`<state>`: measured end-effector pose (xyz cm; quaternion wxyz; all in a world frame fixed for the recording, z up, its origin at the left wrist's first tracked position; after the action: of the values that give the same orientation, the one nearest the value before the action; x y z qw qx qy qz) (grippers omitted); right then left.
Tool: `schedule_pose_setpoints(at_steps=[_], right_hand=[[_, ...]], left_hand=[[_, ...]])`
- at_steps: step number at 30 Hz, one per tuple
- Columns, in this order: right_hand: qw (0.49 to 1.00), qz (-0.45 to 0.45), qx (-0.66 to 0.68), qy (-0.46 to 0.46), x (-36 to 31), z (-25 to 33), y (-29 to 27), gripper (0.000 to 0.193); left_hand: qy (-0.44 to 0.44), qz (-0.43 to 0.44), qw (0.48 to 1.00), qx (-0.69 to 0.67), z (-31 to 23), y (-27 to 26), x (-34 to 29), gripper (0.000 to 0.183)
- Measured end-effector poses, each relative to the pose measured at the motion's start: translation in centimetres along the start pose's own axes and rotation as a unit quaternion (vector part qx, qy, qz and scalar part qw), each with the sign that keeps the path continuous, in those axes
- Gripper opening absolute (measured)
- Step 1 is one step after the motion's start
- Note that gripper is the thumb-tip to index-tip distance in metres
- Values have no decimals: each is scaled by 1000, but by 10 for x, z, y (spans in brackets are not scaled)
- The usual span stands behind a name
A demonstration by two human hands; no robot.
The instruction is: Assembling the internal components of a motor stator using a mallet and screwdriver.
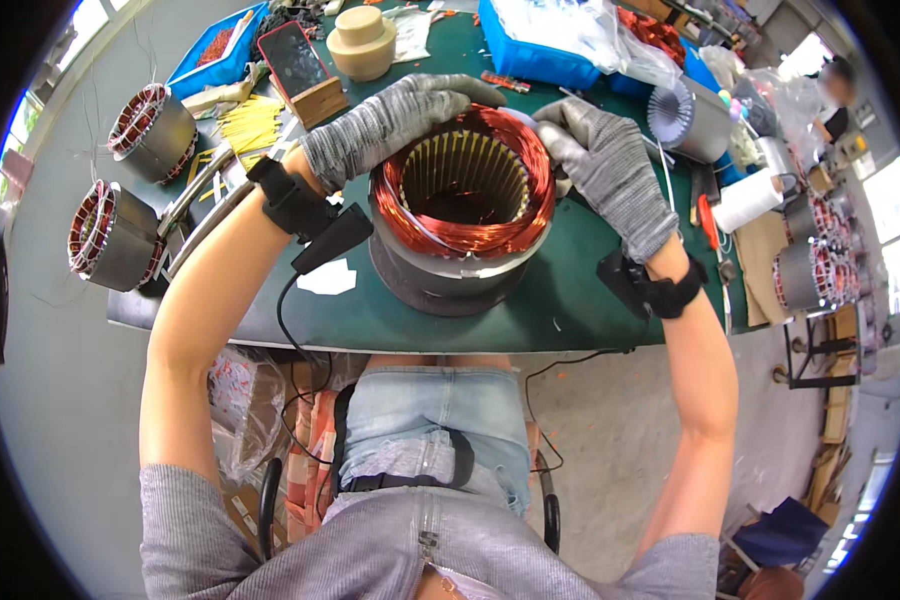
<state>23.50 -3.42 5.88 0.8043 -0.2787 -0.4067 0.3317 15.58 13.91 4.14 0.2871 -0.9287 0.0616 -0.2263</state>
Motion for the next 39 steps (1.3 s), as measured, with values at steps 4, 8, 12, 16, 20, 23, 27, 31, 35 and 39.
schedule_pose_setpoints(at_steps=[4,8,12,16,20,23,27,31,35,39], right_hand=[[997,37,-23,-61,19,13,5,16],[995,81,36,-52,19,18,1,18],[989,104,-74,-73,27,22,-1,19],[979,181,-53,-81,43,25,3,18],[972,222,-74,-21,46,33,-4,17],[968,240,28,62,38,21,-11,15],[925,264,175,209,40,25,-7,26],[951,287,63,97,53,25,-5,19],[942,326,-47,55,62,38,-5,15],[937,337,40,79,57,27,1,15]], left_hand=[[-26,29,996,-80,-3,0,4,36],[-80,10,963,-256,-6,7,-1,39],[-128,-39,975,-176,5,5,6,33],[-41,-1,976,214,-11,4,4,38],[-93,-3,988,123,7,-1,8,40],[-245,-85,914,-313,-1,10,10,20],[-164,-84,959,-216,-4,-1,4,20],[-179,-74,937,-291,9,4,5,20],[9,-27,998,57,1,-8,13,20],[-77,-39,996,-16,4,0,12,33]])
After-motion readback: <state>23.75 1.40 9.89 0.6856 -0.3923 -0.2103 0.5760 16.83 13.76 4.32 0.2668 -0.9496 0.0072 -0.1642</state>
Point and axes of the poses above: each hand's wrist, its own x-axis towards the middle knuckle, its own y-axis out of the palm, z = x × y, the point moved 5 cm from there along x, towards the middle knuckle, and after that the axes turned 1 degree about -z, right-handed, at the moved point
